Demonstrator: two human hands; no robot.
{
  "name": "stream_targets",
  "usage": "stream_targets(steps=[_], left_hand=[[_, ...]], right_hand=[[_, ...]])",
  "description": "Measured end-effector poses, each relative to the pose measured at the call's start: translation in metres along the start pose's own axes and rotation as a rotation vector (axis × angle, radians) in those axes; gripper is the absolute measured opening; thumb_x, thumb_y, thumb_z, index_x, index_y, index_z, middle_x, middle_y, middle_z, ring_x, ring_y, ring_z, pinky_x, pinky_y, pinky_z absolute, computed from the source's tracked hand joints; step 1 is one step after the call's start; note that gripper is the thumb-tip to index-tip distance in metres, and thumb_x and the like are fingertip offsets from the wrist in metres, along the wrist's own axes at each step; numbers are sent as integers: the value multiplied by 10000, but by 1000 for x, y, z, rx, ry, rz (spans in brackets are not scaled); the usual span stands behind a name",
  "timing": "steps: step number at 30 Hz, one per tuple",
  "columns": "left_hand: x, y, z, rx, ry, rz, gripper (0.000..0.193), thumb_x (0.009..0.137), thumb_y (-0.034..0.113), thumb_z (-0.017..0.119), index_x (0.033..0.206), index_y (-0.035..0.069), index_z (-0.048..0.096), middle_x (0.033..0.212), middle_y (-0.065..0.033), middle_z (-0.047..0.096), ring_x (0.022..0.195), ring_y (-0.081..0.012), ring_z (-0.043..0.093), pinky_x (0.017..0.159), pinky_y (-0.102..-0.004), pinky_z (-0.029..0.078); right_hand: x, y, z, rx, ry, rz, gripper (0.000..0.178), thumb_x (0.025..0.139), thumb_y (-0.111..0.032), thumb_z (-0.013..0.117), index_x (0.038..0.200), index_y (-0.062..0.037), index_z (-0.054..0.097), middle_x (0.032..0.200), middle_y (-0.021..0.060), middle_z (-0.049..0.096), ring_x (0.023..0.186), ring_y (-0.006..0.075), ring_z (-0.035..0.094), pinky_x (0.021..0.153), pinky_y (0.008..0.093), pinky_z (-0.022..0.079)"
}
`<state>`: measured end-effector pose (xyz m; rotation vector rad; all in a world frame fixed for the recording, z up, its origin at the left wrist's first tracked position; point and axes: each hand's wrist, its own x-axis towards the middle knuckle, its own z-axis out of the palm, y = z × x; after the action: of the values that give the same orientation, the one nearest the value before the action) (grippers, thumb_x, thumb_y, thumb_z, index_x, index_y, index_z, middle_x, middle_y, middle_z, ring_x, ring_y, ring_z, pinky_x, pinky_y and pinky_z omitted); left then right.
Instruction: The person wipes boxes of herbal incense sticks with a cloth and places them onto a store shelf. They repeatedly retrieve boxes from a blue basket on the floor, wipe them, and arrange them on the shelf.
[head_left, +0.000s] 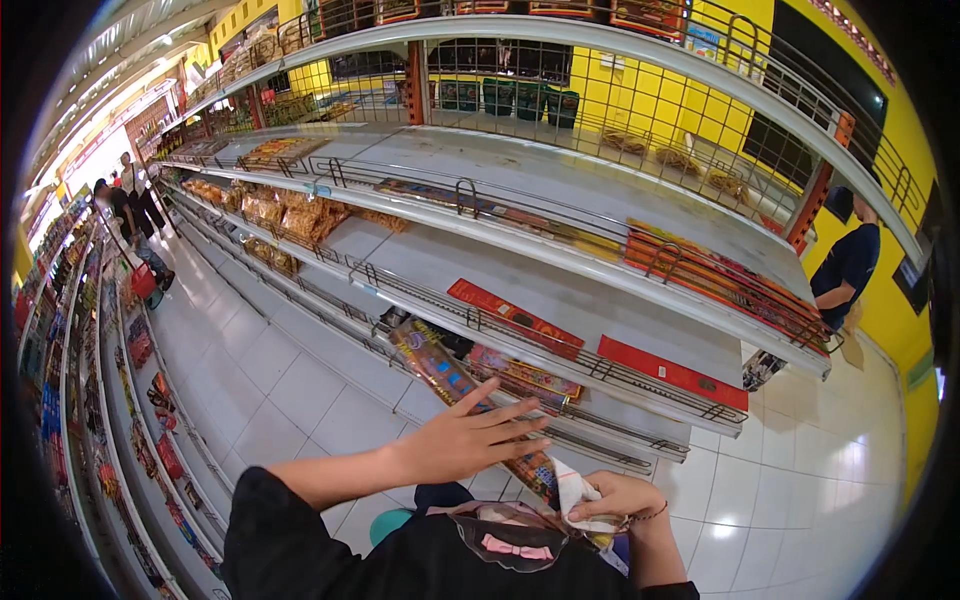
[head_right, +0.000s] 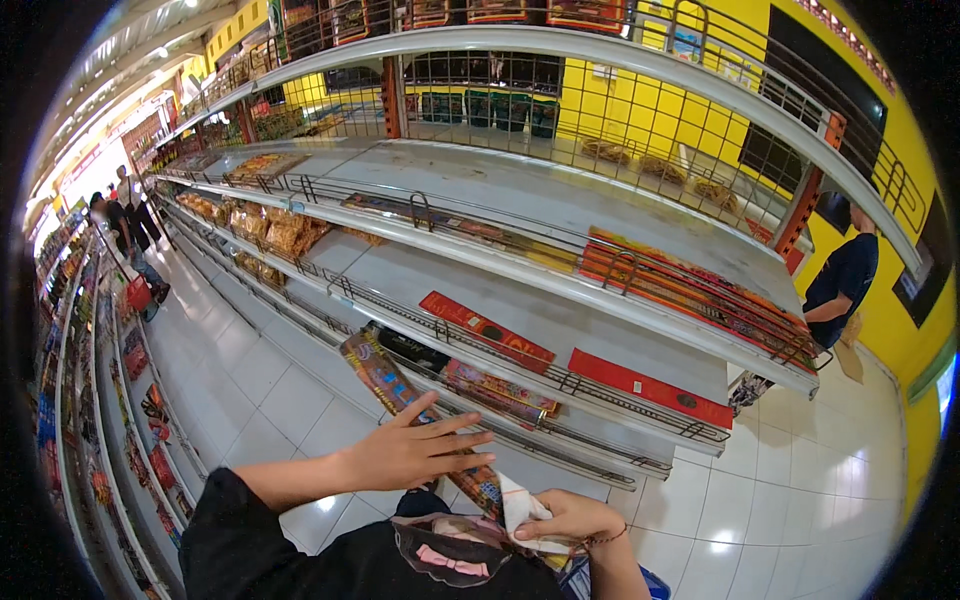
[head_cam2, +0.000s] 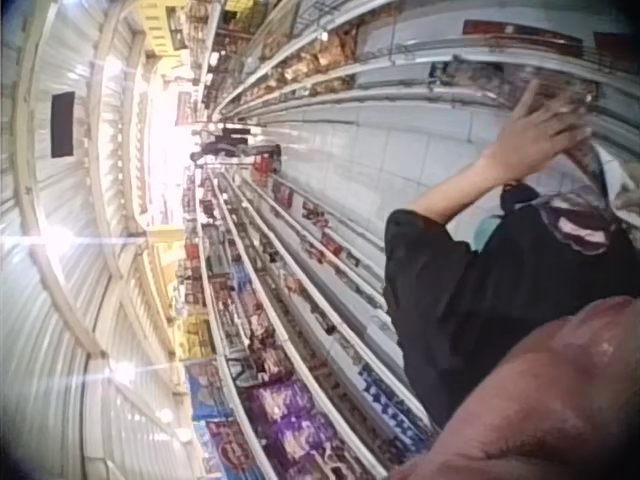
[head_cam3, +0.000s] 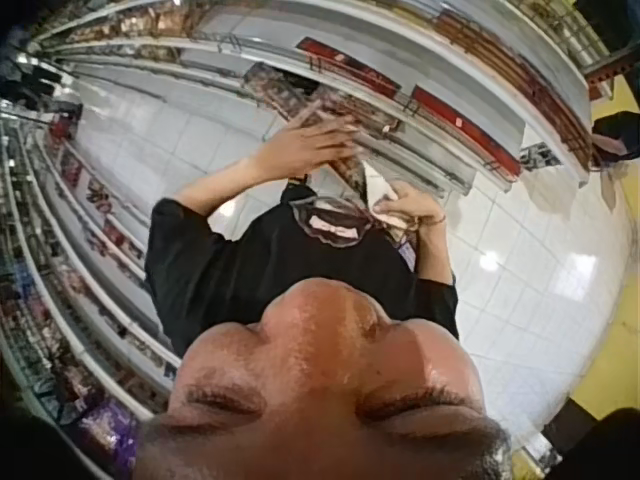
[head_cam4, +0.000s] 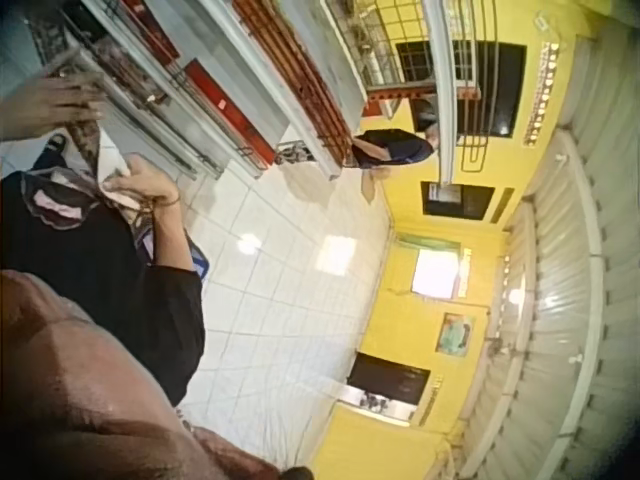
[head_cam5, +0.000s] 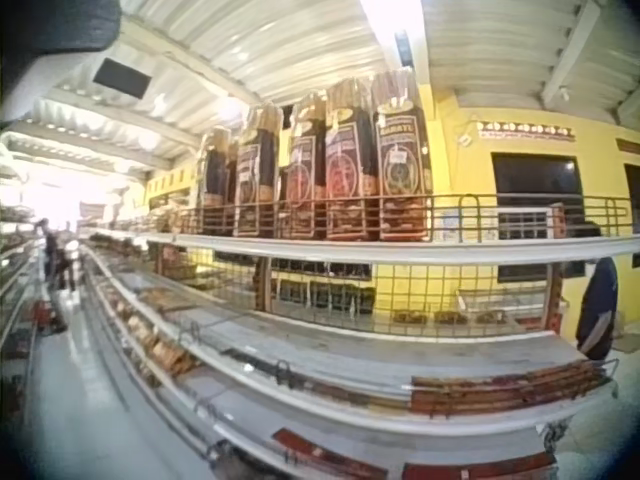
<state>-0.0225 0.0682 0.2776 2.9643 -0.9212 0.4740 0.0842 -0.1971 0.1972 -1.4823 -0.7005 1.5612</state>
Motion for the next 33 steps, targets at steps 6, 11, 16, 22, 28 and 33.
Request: stream_targets(steps=[6, 11, 16, 22, 28, 33], left_hand=[[3, -54, -4, 180, 66, 198, 457, 752, 189, 501, 1201, 262, 453, 1142, 39, 510, 1095, -143, 464, 940, -353, 336], [-5, -107, -28, 265, 151, 227, 403, 754, 201, 526, 1153, 256, 503, 1111, 59, 530, 1035, -125, 498, 874, -323, 388], [-22, -165, -70, 400, 265, 140, 342, 738, 206, 555, 1079, 232, 562, 1046, 45, 565, 975, -144, 530, 831, -322, 419], [-31, -238, -106, 402, 600, -155, 331, 726, 147, 547, 1051, 195, 591, 940, -2, 591, 830, -187, 571, 714, -316, 455], [17, -286, -126, 349, 451, -201, 459, 746, 66, 535, 1179, 210, 490, 935, -63, 563, 787, -267, 562, 661, -350, 462], [74, -324, -123, 199, 117, -109, 505, 844, 173, 457, 1308, 286, 292, 1030, -86, 497, 858, -279, 543, 699, -381, 449]], right_hand=[[20, -53, 9, 27, 37, -72, 318, 728, -248, 690, 881, 8, 582, 746, 22, 596, 684, 84, 529, 609, 219, 425], [35, -75, 5, -55, 104, -106, 328, 735, -308, 679, 856, -15, 592, 744, 21, 593, 664, 71, 500, 587, 217, 408], [40, -78, -6, -130, 219, -114, 301, 719, -276, 689, 842, -14, 608, 734, 25, 604, 669, 84, 511, 605, 231, 414], [56, -51, 7, 18, 323, -59, 324, 713, -297, 681, 848, -8, 622, 758, 48, 618, 695, 101, 525, 632, 240, 417], [101, -60, 25, -151, 352, -3, 298, 763, -267, 620, 883, 5, 597, 749, 50, 608, 677, 104, 519, 620, 257, 415], [116, -85, 39, -58, 388, -22, 272, 793, -222, 600, 942, 6, 584, 780, 43, 606, 703, 93, 515, 638, 238, 416]])
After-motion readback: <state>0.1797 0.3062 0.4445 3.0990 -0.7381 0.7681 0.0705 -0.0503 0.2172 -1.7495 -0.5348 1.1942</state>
